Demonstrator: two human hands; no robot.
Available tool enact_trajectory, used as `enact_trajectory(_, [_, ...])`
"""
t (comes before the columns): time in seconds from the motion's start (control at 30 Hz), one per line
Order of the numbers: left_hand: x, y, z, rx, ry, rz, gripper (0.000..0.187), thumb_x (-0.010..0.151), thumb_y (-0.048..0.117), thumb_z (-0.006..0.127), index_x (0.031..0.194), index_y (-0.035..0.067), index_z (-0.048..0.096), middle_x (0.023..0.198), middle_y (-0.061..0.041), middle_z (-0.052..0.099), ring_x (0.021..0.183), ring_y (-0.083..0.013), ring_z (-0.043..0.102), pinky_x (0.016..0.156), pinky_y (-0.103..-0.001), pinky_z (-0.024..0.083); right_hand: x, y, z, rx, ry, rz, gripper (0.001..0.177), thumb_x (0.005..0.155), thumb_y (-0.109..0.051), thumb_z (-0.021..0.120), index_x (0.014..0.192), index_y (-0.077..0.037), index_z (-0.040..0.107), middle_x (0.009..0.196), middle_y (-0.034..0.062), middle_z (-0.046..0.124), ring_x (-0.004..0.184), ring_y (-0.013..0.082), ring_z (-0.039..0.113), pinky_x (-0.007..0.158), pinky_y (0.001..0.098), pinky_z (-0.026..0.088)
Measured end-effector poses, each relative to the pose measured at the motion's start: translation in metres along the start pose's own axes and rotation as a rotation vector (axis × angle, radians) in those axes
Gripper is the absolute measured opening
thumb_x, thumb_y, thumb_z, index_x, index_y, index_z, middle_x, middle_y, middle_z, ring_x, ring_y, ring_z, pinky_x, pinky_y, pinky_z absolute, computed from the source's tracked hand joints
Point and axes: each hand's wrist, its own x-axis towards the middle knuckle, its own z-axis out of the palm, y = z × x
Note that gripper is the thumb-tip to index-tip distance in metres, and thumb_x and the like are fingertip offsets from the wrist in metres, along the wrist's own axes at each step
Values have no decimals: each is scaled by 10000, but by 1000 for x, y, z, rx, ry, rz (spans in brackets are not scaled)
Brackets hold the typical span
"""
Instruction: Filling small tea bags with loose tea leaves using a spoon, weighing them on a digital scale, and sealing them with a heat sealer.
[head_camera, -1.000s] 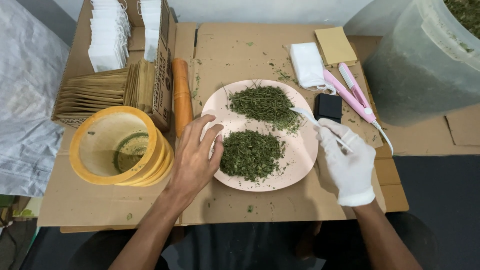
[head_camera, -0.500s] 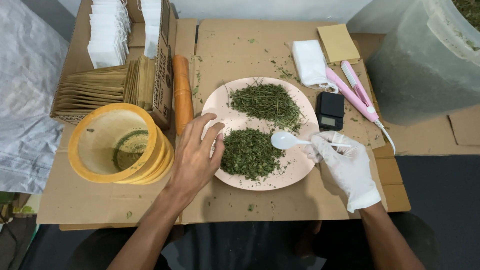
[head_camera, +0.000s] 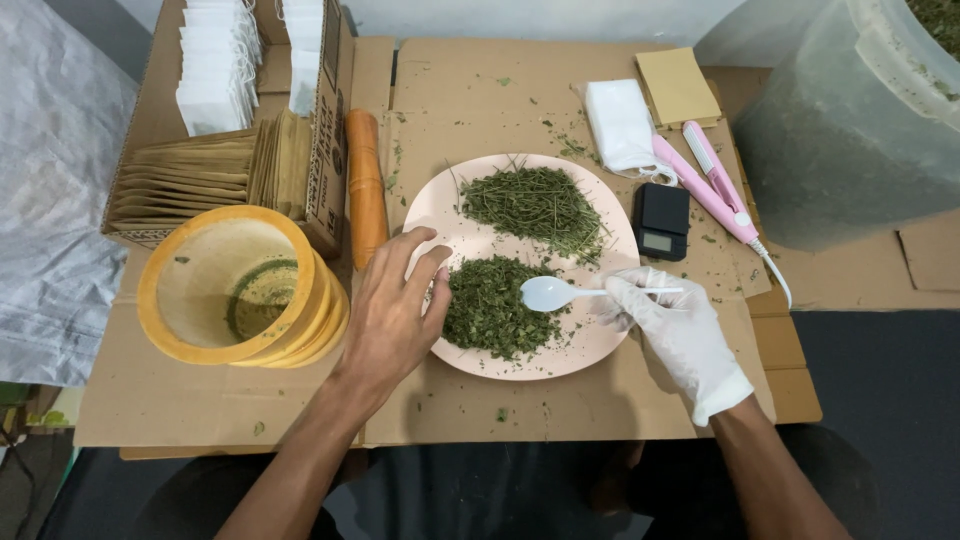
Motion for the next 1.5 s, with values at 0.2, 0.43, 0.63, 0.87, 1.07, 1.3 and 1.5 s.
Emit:
enact_trajectory(0.2, [0, 0, 1, 6, -1, -2, 197, 999, 19, 715, 1184, 51, 775, 1279, -155, 687, 1195, -333, 705, 968, -450, 600, -5, -9, 9, 40, -8, 46, 108, 1031, -133, 783, 1029, -57, 861, 802, 111, 826, 705, 119, 689, 708, 282, 570])
enact_trajectory(0.43, [4, 4, -6, 2, 22, 11, 210, 988, 6, 718, 1189, 51, 759, 1265, -158, 681, 1175, -351, 712, 967, -461, 596, -6, -16, 7, -115, 64, 40, 137, 1050, -200, 774, 977, -127, 865, 734, 88, 798, 683, 149, 714, 748, 323, 580])
enact_trajectory(0.63, [2, 2, -2, 18, 35, 24, 210, 992, 15, 717, 1195, 55, 753, 1266, -155, 679, 1173, -348, 714, 970, -456, 595, -9, -16, 18, -106, 7, 34, 151, 1021, -175, 786, 920, -97, 867, 701, 116, 800, 655, 157, 717, 756, 325, 597])
enact_trajectory(0.87, [5, 6, -8, 10, 43, 21, 201, 992, 15, 718, 1186, 54, 755, 1267, -154, 683, 1177, -350, 717, 974, -454, 592, -9, -22, 27, -87, -28, 100, 176, 1043, -208, 762, 955, -120, 887, 775, 95, 850, 748, 134, 756, 862, 340, 604])
enact_trajectory(1.07, [4, 3, -6, 1, 45, 18, 218, 992, 16, 723, 1204, 56, 749, 1270, -152, 679, 1188, -359, 712, 971, -462, 591, -8, -26, 28, 107, -22, 172, 185, 1071, -156, 738, 1094, -17, 858, 920, 140, 861, 798, 135, 734, 817, 321, 596])
enact_trajectory(1.3, [3, 4, -6, -8, 38, 14, 202, 997, 24, 725, 1194, 50, 760, 1280, -150, 680, 1210, -348, 705, 993, -454, 588, -4, -25, 24, 177, -84, 239, 234, 1038, -137, 775, 1180, 37, 842, 1012, 197, 860, 863, 203, 783, 851, 350, 621])
enact_trajectory(1.5, [3, 4, -4, -32, 37, 28, 201, 989, 12, 724, 1185, 37, 763, 1268, -165, 676, 1189, -371, 705, 988, -476, 591, 1, -34, 22, 225, -153, 328, 295, 1042, -149, 753, 1213, 84, 814, 1013, 229, 857, 809, 227, 806, 703, 314, 638])
